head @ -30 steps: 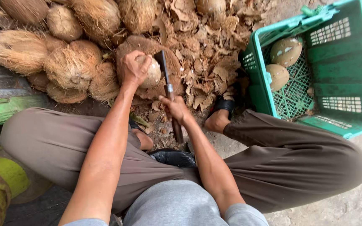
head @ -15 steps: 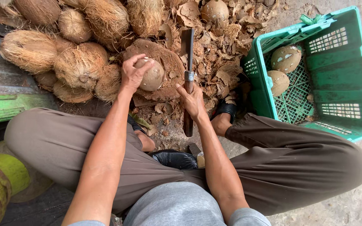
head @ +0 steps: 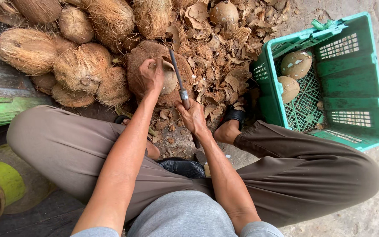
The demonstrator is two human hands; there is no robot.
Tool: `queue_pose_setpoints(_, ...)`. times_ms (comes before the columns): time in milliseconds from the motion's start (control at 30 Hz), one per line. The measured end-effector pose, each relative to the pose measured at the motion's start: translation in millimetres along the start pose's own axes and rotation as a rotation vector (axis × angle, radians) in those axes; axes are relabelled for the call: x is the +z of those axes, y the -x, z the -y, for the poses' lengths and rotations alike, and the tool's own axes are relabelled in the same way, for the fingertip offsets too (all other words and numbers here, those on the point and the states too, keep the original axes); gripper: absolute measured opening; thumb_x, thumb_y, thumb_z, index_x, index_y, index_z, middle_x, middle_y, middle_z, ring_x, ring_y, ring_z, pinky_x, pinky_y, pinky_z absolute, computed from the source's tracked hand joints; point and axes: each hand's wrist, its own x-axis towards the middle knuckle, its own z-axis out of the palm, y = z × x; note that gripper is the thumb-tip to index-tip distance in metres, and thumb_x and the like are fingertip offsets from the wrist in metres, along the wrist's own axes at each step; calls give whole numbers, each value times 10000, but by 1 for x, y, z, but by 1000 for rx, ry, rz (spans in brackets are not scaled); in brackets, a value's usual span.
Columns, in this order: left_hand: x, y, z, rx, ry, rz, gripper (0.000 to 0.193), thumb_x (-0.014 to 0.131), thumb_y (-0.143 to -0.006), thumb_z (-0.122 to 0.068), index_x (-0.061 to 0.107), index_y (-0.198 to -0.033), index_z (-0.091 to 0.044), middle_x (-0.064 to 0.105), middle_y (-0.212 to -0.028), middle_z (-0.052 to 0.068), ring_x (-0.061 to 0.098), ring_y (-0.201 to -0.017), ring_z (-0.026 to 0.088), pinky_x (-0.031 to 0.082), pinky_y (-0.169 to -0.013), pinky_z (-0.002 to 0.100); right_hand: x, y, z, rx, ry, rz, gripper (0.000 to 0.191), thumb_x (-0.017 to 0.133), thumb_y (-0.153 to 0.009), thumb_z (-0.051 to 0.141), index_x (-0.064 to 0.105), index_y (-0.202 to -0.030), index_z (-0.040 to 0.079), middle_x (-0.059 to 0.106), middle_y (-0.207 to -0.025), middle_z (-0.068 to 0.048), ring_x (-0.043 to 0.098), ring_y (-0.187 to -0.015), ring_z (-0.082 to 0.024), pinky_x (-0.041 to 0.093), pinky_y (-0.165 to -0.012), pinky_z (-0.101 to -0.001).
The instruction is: The person sits on the ground and uses a cleaver to chop the fibrous husk off coconuts, rotating each coconut to trim different sides, then places the trimmed coconuts into a green plastic crate beside them.
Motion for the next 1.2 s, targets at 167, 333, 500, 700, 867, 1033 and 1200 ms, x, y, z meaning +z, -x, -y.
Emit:
queue_pose_setpoints(167, -1, 1, 1, -104, 19, 74, 438, 565, -919, -546, 658, -779, -142, 697, -775, 9, 617, -708, 194, 466, -710, 414, 3, -1, -12, 2, -70, -65, 383, 675, -979, 373, 553, -758, 86, 522, -592, 22, 489, -498, -109, 431, -475, -330)
queue_pose_setpoints(333, 5, 0, 1, -108, 198, 56, 320, 641, -870, -457, 712, -850, -146, 682, -767, -29, 631, -683, 146, 525, -638, 441, 4, -17, -23, 278, -18, 85, 228, 602, -951, 342, 623, -821, 156, 531, -569, 21, 478, -469, -118, 418, -446, -342)
queue_pose_setpoints(500, 6, 1, 4, 4, 128, 6, 334, 638, -949, -462, 705, -869, -145, 661, -693, -28, 580, -580, 114, 508, -595, 371, -2, -13, -15, 150, 93, 0, 440, 674, -1000, 383, 536, -746, 51, 469, -571, -6, 427, -499, -120, 388, -470, -338)
queue_pose_setpoints(700, 5, 5, 0, -152, -70, 109, 270, 655, -980, -467, 693, -954, -201, 563, -700, -16, 426, -588, 171, 320, -550, 361, 8, -4, -3, 183, -88, 17, 325, 613, -983, 359, 614, -768, 115, 515, -586, 5, 448, -481, -127, 408, -452, -353)
queue_pose_setpoints(867, 6, -2, 6, 155, 44, -24, 309, 681, -943, -442, 670, -808, -164, 654, -725, -50, 587, -642, 123, 461, -641, 294, 7, -15, -17, 233, 42, 62, 382, 636, -990, 303, 582, -682, 84, 554, -591, -14, 470, -491, -123, 428, -468, -354)
queue_pose_setpoints(1033, -1, -4, 17, 166, 12, -4, 316, 677, -938, -484, 721, -856, -182, 656, -728, -60, 573, -618, 123, 441, -576, 298, -23, -21, -31, 50, 46, 238, 325, 614, -982, 251, 540, -700, 107, 553, -608, -15, 483, -499, -126, 431, -464, -339)
queue_pose_setpoints(1200, -5, -5, 14, 125, -23, 18, 385, 661, -951, -556, 733, -838, -195, 608, -659, -52, 521, -575, 116, 362, -501, 284, -38, -35, -32, 125, -39, 353, 205, 606, -952, 277, 626, -769, 189, 593, -634, 41, 501, -499, -95, 459, -447, -313)
